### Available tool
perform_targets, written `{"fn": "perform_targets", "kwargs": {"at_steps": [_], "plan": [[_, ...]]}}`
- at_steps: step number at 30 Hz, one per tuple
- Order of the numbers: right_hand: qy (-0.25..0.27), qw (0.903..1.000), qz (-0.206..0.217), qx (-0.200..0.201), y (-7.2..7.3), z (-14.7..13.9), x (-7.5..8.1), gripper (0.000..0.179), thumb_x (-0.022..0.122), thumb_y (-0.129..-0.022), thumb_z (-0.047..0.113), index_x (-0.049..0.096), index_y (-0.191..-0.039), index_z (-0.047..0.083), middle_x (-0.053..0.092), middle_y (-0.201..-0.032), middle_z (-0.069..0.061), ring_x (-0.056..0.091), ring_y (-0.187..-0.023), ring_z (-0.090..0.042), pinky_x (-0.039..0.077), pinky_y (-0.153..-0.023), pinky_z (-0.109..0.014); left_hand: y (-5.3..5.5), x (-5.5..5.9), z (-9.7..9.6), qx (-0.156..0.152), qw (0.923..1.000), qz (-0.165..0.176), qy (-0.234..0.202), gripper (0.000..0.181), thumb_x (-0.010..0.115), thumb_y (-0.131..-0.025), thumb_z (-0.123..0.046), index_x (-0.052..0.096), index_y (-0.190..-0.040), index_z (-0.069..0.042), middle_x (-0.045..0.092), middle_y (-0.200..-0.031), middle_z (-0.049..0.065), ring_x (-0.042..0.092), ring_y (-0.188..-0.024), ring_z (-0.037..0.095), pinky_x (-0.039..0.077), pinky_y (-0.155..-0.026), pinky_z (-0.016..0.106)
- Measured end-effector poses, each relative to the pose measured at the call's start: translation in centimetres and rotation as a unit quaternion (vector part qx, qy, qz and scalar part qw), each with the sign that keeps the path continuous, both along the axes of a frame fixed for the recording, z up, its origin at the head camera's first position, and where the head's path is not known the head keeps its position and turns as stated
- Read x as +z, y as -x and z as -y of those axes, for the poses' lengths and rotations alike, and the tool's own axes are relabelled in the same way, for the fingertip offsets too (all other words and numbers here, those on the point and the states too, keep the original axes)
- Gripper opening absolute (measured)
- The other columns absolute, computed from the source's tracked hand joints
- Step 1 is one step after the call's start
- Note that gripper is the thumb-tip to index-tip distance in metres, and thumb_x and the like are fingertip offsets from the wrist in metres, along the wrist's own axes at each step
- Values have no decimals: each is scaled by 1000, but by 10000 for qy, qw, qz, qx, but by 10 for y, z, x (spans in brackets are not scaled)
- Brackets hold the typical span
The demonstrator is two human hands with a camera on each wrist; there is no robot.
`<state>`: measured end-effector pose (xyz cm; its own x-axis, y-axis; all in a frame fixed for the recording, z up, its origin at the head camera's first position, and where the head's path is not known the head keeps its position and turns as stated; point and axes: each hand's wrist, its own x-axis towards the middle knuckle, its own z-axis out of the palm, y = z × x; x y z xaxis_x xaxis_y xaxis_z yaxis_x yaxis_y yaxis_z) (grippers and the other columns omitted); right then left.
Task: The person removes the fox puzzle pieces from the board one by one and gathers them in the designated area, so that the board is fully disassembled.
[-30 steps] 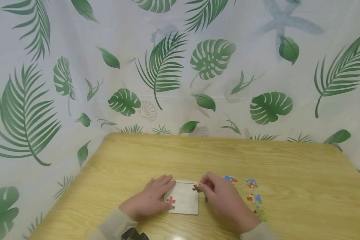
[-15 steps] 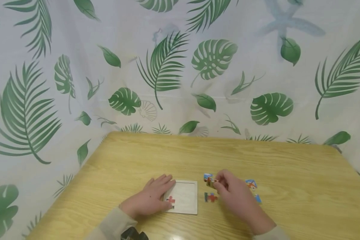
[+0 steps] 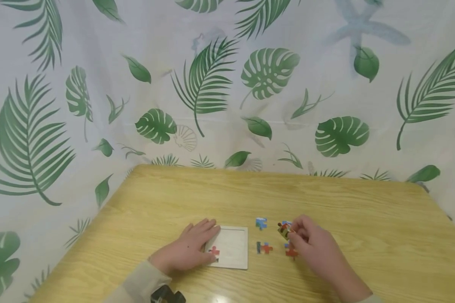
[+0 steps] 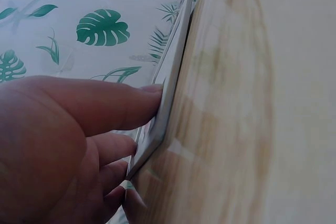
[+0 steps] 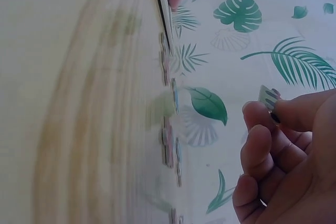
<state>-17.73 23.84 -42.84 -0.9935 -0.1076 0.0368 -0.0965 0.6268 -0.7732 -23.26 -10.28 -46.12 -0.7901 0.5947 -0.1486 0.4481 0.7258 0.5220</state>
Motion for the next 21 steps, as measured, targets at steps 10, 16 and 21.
{"fn": "perform_targets", "kwargs": {"at_steps": [10,16,21], "plan": [[-63,9992,394,-40,-8,-16,-5,22,57,-105,33,53,-107,11,68,-88,-2,58,-69,-20,45,-49,-31,0,1,0,-19,10000,44,-64,79,67,-92,-38,34,-159,-13,20,-167,6,11,-154,25,3,-120,57],[-317,9983,407,265,-15,-30,-8,23,57,-105,33,54,-102,11,61,-81,-3,55,-65,-16,45,-53,-30,-1,4,-1,-10,10000,6,-48,80,67,-91,-38,34,-159,-12,20,-167,7,11,-154,25,2,-120,57],[-898,9915,460,826,-13,-43,-14,11,65,-100,26,62,-96,15,59,-86,2,51,-70,-9,44,-60,-28,-1,2,0,1,10000,0,-30,80,67,-91,-38,34,-159,-13,20,-167,6,10,-154,25,2,-120,57]]}}
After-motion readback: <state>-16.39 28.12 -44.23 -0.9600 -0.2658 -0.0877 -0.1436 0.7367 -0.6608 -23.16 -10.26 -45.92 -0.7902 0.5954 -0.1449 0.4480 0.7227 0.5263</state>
